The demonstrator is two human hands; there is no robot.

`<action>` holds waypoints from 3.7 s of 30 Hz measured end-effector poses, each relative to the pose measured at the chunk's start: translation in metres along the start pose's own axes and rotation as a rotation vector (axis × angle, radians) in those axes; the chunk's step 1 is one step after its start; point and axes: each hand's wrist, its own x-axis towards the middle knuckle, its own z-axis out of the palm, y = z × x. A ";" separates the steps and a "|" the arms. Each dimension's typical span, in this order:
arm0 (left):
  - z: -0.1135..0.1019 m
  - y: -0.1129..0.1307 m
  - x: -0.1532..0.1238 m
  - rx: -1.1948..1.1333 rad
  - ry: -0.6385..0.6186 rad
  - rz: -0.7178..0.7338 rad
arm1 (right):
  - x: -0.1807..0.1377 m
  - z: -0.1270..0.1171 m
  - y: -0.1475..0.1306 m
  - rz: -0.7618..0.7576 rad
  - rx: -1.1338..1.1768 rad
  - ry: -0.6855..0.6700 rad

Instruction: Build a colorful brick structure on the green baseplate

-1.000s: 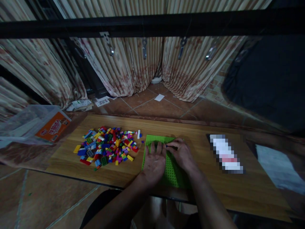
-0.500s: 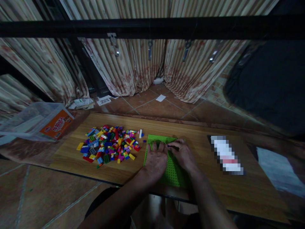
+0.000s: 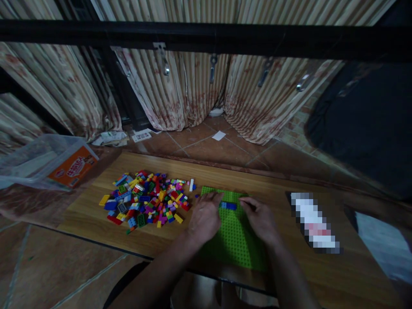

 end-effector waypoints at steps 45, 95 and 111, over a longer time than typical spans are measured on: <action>0.050 0.027 -0.028 0.142 -0.019 0.095 | 0.006 0.012 0.005 0.001 -0.062 0.036; -0.048 -0.068 -0.038 -0.606 0.116 -0.317 | -0.010 0.122 -0.082 0.061 0.583 -0.173; -0.051 -0.070 -0.036 -0.719 0.020 -0.326 | -0.008 0.122 -0.072 -0.020 0.426 -0.196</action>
